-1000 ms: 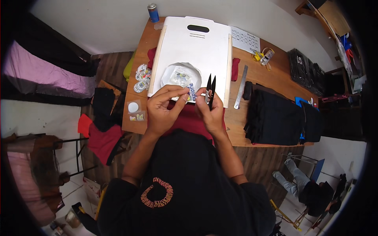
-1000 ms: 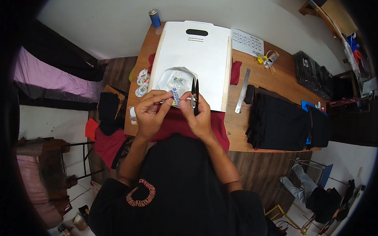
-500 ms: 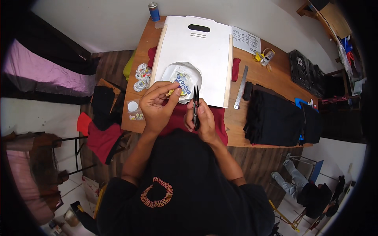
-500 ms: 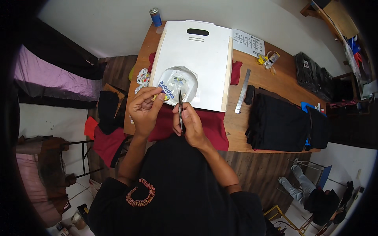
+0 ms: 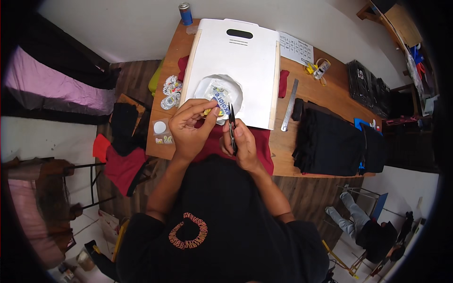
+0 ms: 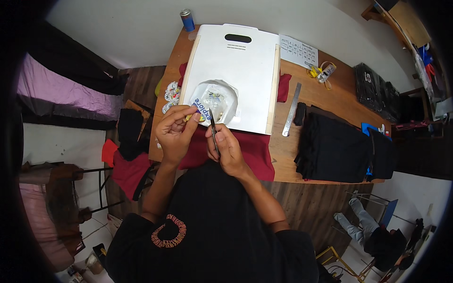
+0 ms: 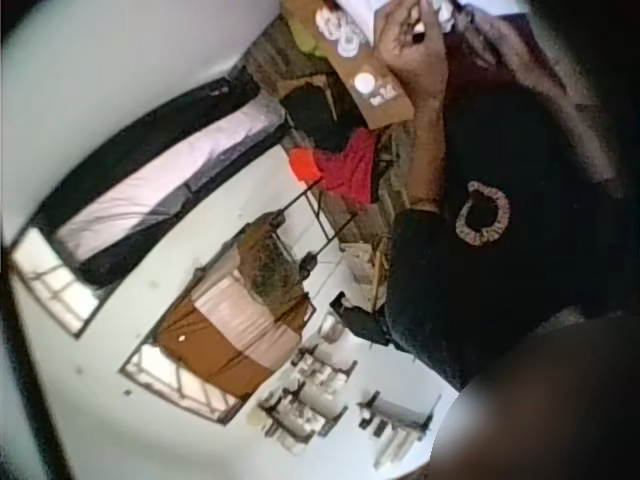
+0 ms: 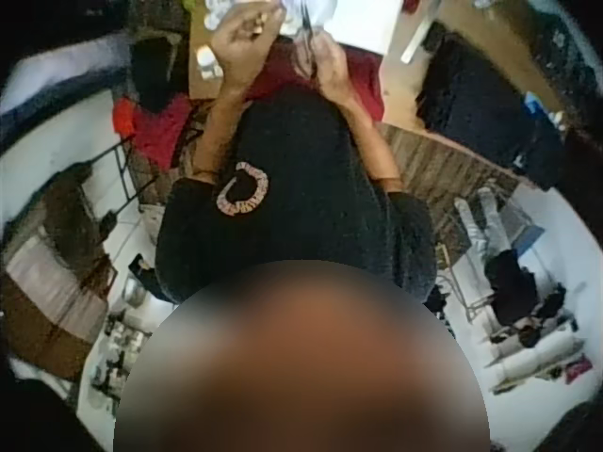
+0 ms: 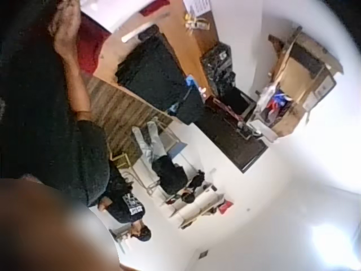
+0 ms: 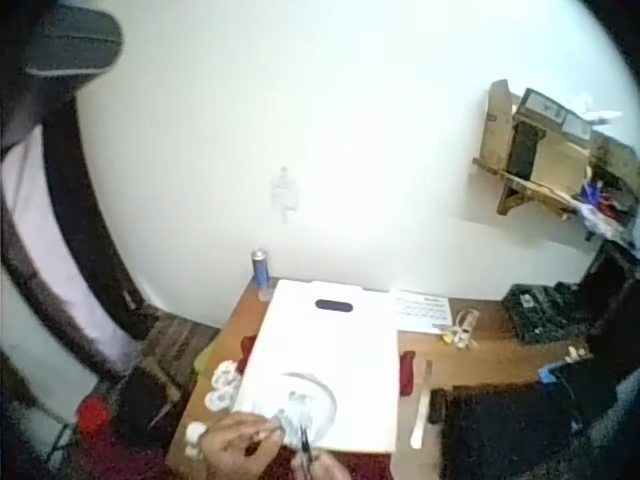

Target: Cutting and preparing small tags or components at a workstation.

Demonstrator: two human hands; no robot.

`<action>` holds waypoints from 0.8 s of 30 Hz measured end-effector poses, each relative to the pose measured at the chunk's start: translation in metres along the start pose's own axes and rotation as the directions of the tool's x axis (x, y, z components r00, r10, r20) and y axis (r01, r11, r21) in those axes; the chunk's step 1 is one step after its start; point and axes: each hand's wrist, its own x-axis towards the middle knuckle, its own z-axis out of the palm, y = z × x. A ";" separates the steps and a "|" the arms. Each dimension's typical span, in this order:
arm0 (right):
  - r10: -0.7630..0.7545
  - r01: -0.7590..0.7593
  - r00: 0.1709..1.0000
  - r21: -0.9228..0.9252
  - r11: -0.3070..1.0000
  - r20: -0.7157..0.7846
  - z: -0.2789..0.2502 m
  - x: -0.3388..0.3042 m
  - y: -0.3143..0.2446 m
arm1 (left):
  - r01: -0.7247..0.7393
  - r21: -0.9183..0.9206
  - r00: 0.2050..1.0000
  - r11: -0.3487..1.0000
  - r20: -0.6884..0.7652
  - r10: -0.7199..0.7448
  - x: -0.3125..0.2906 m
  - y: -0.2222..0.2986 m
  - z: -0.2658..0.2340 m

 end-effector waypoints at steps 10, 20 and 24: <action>-0.026 0.025 1.000 0.059 0.998 0.008 -0.001 0.000 0.003 | 0.010 -0.004 1.000 1.000 0.005 -0.010 -0.001 -0.002 -0.001; -0.027 0.026 1.000 0.054 0.998 0.011 -0.002 0.000 0.004 | -0.011 0.014 0.999 1.000 0.044 0.011 0.000 0.000 -0.002; -0.025 0.025 1.000 0.016 1.000 0.005 -0.001 0.001 0.001 | -0.013 0.018 0.999 1.000 0.043 0.012 0.000 -0.001 -0.002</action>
